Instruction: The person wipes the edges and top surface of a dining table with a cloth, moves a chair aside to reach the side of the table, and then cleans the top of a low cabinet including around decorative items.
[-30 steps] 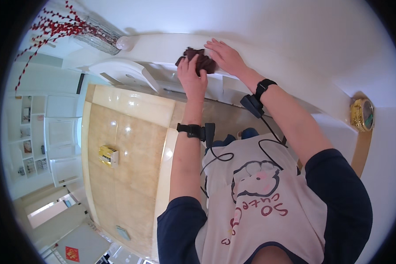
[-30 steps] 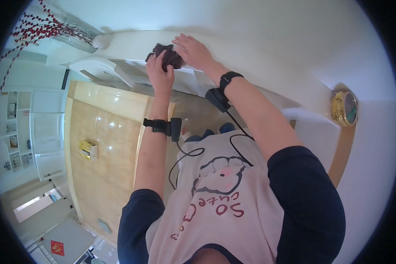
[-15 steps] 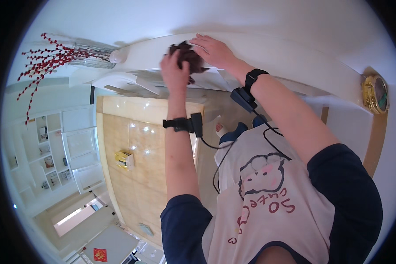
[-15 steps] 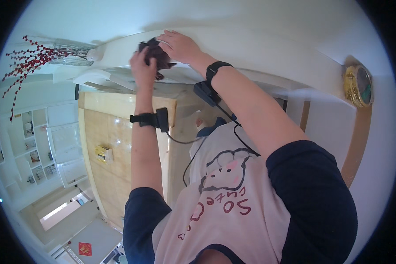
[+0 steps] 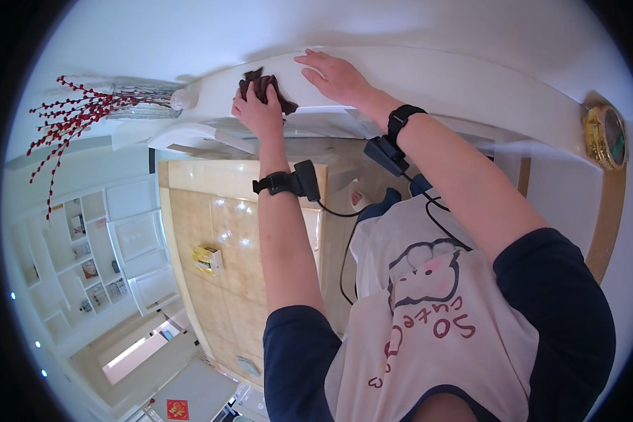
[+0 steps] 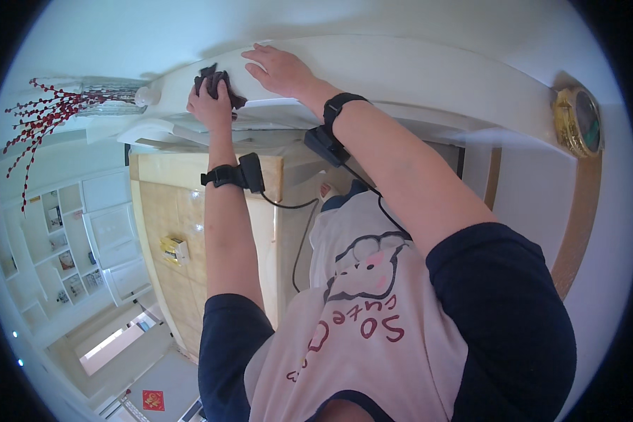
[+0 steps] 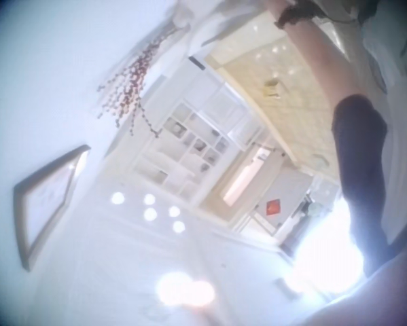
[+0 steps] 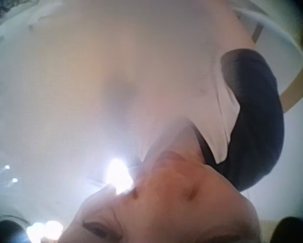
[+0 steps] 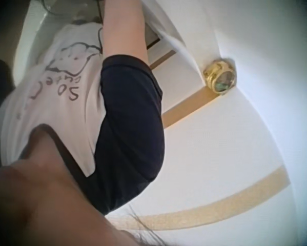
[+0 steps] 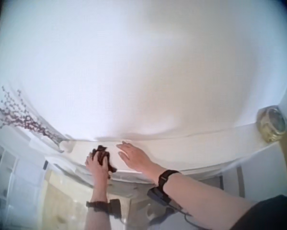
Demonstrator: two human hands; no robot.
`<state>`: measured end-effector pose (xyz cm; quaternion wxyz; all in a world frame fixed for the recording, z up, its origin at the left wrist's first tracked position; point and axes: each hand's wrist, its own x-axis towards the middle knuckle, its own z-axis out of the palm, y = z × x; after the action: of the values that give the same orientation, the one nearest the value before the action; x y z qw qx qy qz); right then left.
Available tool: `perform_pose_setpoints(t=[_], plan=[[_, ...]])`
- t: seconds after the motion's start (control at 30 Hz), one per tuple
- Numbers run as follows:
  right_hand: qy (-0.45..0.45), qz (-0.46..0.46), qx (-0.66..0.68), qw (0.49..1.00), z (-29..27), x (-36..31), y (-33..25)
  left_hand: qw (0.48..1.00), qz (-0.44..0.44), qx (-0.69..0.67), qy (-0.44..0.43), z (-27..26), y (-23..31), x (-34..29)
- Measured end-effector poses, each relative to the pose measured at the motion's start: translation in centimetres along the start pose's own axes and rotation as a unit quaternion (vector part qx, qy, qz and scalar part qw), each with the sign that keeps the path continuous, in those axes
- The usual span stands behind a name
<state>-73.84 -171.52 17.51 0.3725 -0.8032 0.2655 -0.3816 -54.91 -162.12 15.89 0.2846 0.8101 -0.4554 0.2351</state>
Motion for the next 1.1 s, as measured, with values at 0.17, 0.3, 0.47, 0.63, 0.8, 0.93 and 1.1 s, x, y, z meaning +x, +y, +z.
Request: perform_pose_setpoints(t=[0.17,0.3,0.47,0.63,0.8,0.93,1.1], plan=[[0.024,-0.007,-0.005,1.0,-0.7,0.0,2.4,0.971,0.141,-0.173,-0.09,-1.1,8.3,-2.3],[0.009,0.005,-0.008,1.0,-0.5,-0.2,0.9,0.984,0.107,-0.122,-0.068,-1.1,4.2,-0.9],[0.016,0.011,0.014,1.0,-0.3,-0.1,0.9,0.993,0.051,-0.077,-0.069,-0.8,6.9,-1.2],[0.01,0.005,0.038,0.999,-0.9,0.1,1.3,0.964,0.148,-0.161,-0.154,-1.6,9.8,-3.1],[-0.01,-0.011,-0.009,1.0,-1.8,-0.5,0.3,0.994,-0.059,-0.037,-0.087,0.1,5.3,-0.4],[0.036,-0.021,-0.072,0.997,-5.6,-3.1,1.1,0.979,-0.061,-0.077,-0.177,0.8,12.3,-1.8],[0.065,-0.033,-0.137,0.988,-10.8,-7.1,0.6,0.838,-0.136,-0.457,-0.267,0.0,19.4,-3.7]])
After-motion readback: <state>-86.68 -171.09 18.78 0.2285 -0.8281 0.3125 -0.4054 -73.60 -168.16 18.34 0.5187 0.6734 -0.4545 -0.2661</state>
